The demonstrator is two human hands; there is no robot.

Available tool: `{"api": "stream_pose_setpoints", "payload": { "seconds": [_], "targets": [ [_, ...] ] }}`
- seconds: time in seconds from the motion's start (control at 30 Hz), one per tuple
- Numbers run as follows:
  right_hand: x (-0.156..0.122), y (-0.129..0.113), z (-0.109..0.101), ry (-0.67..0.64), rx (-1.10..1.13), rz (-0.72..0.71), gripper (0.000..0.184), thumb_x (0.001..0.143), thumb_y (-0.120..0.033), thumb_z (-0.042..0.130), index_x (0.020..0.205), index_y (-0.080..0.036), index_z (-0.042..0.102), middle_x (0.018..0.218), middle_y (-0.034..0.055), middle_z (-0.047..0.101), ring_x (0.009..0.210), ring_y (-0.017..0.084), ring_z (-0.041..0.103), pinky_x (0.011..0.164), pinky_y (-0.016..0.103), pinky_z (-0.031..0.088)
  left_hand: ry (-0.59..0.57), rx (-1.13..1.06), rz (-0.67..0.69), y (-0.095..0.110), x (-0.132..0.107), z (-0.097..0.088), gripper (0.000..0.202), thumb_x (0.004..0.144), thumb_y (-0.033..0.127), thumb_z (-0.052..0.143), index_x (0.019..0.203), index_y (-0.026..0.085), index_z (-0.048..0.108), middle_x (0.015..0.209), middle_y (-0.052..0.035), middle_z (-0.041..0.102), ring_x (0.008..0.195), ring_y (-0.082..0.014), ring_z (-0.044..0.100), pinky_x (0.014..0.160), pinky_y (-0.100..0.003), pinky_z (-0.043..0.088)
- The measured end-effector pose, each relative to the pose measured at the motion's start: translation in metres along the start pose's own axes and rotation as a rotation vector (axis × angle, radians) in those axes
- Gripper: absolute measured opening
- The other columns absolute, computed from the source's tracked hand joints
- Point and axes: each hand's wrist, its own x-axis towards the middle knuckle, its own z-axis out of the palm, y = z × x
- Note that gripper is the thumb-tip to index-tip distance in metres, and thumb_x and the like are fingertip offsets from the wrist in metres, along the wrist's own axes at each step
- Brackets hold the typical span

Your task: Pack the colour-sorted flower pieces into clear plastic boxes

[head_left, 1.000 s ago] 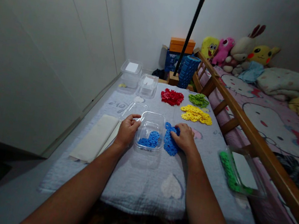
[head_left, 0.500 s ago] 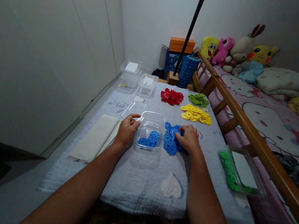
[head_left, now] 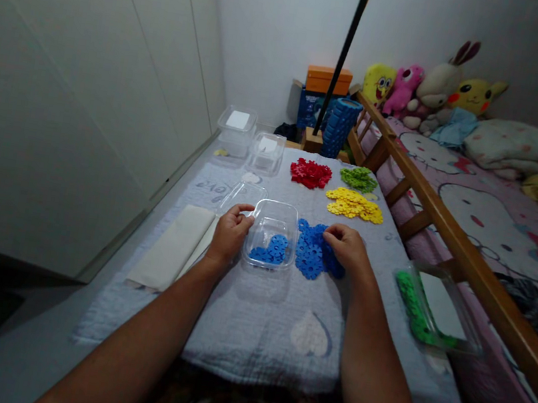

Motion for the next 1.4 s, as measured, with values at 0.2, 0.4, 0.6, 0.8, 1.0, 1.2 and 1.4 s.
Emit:
{"api": "stream_pose_setpoints", "payload": {
  "seconds": [0.2, 0.4, 0.6, 0.8, 1.0, 1.2, 1.4],
  "targets": [
    [-0.006, -0.022, 0.011, 0.09, 0.393, -0.054, 0.027, 0.079, -0.049, 0.067, 0.082, -0.022, 0.066, 0.079, 0.0012, 0.067, 0.077, 0.019, 0.062, 0.074, 0.03, 0.05, -0.001, -0.015, -0.015, 0.001, 0.0, 0.001, 0.037, 0.077, 0.037, 0.067, 0.109, 0.018, 0.067, 0.056, 0.0097, 0.039, 0.05, -0.0103, 0.035, 0.05, -0.022, 0.027],
    [-0.018, -0.054, 0.035, 0.071, 0.152, -0.301, 0.013, 0.088, -0.034, 0.064, 0.085, -0.023, 0.071, 0.113, 0.0076, 0.07, 0.114, 0.025, 0.062, 0.107, 0.04, 0.044, 0.004, -0.014, -0.009, 0.002, -0.001, 0.001, 0.037, 0.078, 0.037, 0.068, 0.109, 0.017, 0.068, 0.056, 0.0094, 0.041, 0.05, -0.0103, 0.036, 0.05, -0.022, 0.028],
    [-0.023, -0.065, 0.051, 0.015, -0.197, -0.295, 0.01, 0.09, -0.028, 0.068, 0.088, -0.027, 0.078, 0.146, 0.0062, 0.06, 0.141, 0.031, 0.042, 0.12, 0.05, 0.029, -0.003, -0.03, -0.015, 0.004, -0.003, 0.002, 0.037, 0.078, 0.036, 0.067, 0.11, 0.017, 0.067, 0.057, 0.0098, 0.039, 0.05, -0.0098, 0.035, 0.05, -0.022, 0.026],
    [-0.022, -0.061, 0.056, -0.017, -0.268, -0.295, 0.014, 0.09, -0.029, 0.065, 0.09, -0.027, 0.08, 0.151, 0.0052, 0.057, 0.148, 0.034, 0.034, 0.121, 0.056, 0.023, -0.005, -0.036, -0.021, 0.005, -0.004, 0.003, 0.037, 0.078, 0.036, 0.067, 0.11, 0.018, 0.066, 0.057, 0.0094, 0.042, 0.051, -0.0104, 0.038, 0.051, -0.022, 0.028],
    [-0.014, -0.053, 0.046, 0.118, -0.224, -0.286, 0.025, 0.097, -0.031, 0.054, 0.101, -0.025, 0.078, 0.144, 0.0093, 0.06, 0.136, 0.028, 0.047, 0.118, 0.047, 0.034, -0.007, -0.04, -0.02, 0.008, -0.004, 0.003, 0.036, 0.077, 0.035, 0.067, 0.109, 0.018, 0.066, 0.057, 0.0095, 0.041, 0.05, -0.0101, 0.036, 0.05, -0.022, 0.027],
    [-0.004, -0.039, 0.041, 0.159, -0.333, -0.118, 0.029, 0.097, -0.027, 0.049, 0.11, -0.023, 0.075, 0.135, 0.0093, 0.069, 0.133, 0.03, 0.049, 0.117, 0.049, 0.03, -0.012, -0.042, -0.009, 0.006, -0.003, 0.003, 0.035, 0.078, 0.034, 0.067, 0.109, 0.017, 0.066, 0.056, 0.0096, 0.04, 0.05, -0.0101, 0.034, 0.05, -0.023, 0.025],
    [0.002, -0.034, 0.058, -0.015, -0.522, -0.082, 0.044, 0.096, -0.024, 0.047, 0.138, -0.025, 0.063, 0.155, 0.0084, 0.057, 0.146, 0.037, 0.037, 0.12, 0.064, 0.018, -0.012, -0.039, -0.018, 0.004, -0.003, 0.002, 0.037, 0.078, 0.035, 0.067, 0.11, 0.017, 0.066, 0.057, 0.0099, 0.038, 0.05, -0.0096, 0.032, 0.05, -0.023, 0.024]
  ]
}}
